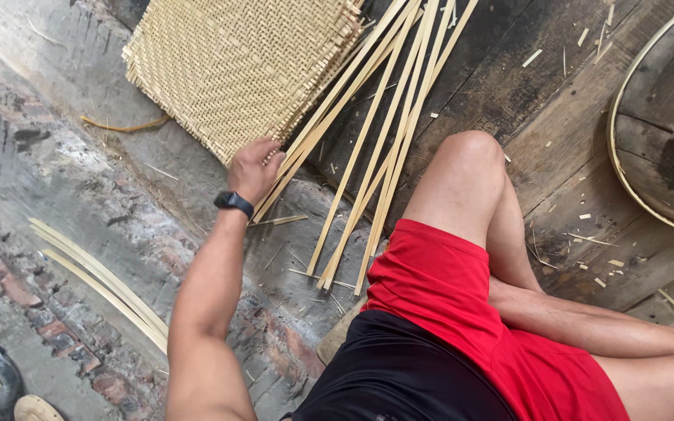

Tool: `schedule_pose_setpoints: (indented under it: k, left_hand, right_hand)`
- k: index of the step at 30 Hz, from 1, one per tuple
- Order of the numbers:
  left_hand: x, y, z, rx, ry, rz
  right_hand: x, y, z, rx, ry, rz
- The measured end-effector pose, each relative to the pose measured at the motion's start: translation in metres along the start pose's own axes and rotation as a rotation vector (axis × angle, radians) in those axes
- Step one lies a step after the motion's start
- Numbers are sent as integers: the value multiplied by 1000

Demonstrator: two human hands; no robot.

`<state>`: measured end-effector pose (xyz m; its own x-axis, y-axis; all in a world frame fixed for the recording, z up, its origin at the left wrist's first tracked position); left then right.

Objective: The person sits cross-legged on the floor and repeatedly bends long, thin bamboo strips into circular hoops by hand. They pick up individual strips, flex them into loops, and overlap the ends to form rings, which are placed on the floor nearby.

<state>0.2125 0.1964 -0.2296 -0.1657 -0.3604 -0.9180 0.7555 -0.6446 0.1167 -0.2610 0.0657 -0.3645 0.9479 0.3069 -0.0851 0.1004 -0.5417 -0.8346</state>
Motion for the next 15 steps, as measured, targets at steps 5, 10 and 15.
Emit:
schedule_pose_setpoints:
  k: [5, 10, 15]
  left_hand:
    - [-7, -70, -3, -121, -115, 87]
    - [27, -111, 29, -79, -73, 48]
    - [75, -111, 106, -14, 21, 30]
  right_hand:
    - [-1, -4, -1, -11, -9, 1]
    - [-2, -9, -4, -40, -13, -2]
    - [-3, -15, -7, -62, -3, -4]
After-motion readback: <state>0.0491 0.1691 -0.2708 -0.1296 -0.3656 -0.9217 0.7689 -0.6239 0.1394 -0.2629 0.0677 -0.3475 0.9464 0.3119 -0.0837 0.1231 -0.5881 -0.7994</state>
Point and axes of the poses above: each hand's wrist, its own y-axis towards the middle knuckle, its own x-axis out of the palm, z = x × y, the point moved 8 cm from there along y, towards the middle knuckle, and after that the axes turned 11 degrees about z, right-handed, at the moved point
